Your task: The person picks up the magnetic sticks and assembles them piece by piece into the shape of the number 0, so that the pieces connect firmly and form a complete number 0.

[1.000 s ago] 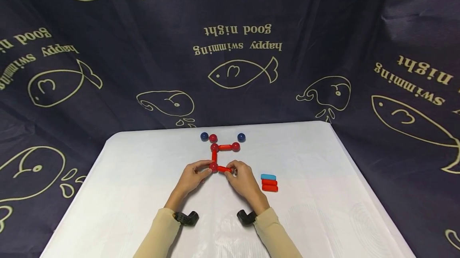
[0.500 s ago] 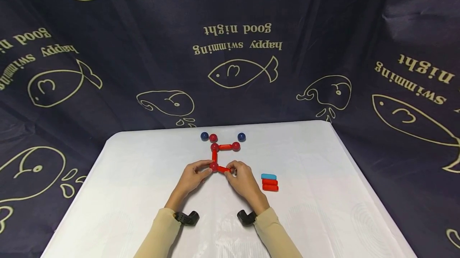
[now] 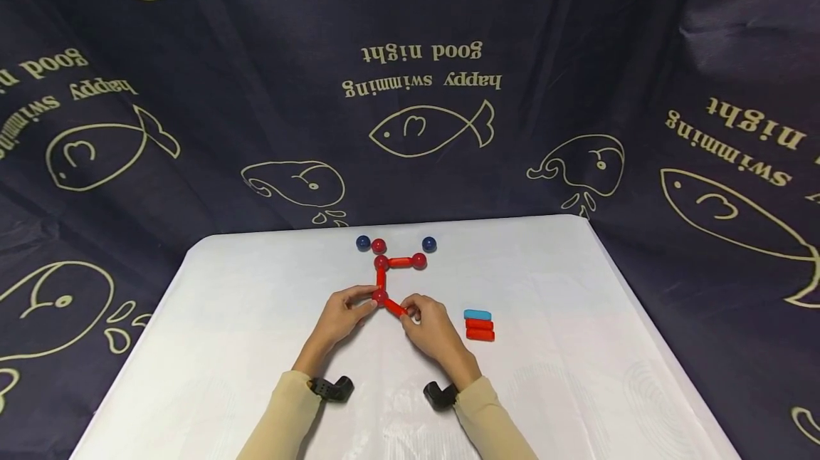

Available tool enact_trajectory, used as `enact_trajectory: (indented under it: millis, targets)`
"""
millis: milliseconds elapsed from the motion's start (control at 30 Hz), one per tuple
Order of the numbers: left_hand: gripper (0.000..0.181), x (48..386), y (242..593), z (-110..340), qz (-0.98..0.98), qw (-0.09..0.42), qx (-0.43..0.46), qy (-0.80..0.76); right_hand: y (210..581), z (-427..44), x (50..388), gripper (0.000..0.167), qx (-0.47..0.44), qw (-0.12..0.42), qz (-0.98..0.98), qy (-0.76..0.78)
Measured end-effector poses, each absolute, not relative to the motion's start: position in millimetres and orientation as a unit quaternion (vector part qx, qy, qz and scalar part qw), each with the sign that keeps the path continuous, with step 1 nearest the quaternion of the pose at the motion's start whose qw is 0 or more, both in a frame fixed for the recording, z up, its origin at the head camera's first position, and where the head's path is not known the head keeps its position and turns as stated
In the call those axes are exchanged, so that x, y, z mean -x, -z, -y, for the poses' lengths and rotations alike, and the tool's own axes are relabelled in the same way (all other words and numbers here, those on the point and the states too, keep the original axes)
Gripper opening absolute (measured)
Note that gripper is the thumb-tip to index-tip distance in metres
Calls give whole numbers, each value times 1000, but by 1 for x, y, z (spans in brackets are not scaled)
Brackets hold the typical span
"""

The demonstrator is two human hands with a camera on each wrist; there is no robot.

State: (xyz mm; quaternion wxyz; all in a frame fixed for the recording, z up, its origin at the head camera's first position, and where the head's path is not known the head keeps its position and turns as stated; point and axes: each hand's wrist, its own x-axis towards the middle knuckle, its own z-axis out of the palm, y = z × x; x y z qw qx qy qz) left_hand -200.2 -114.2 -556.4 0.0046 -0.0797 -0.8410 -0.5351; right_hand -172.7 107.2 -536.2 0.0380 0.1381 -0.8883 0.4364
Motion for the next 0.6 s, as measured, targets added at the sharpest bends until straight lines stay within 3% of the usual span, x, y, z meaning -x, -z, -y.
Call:
enact_trajectory:
  millis: [600]
  targets:
    - [27, 202, 559, 115, 852, 17, 81, 517, 542, -93, 160, 11, -186, 16, 863, -469]
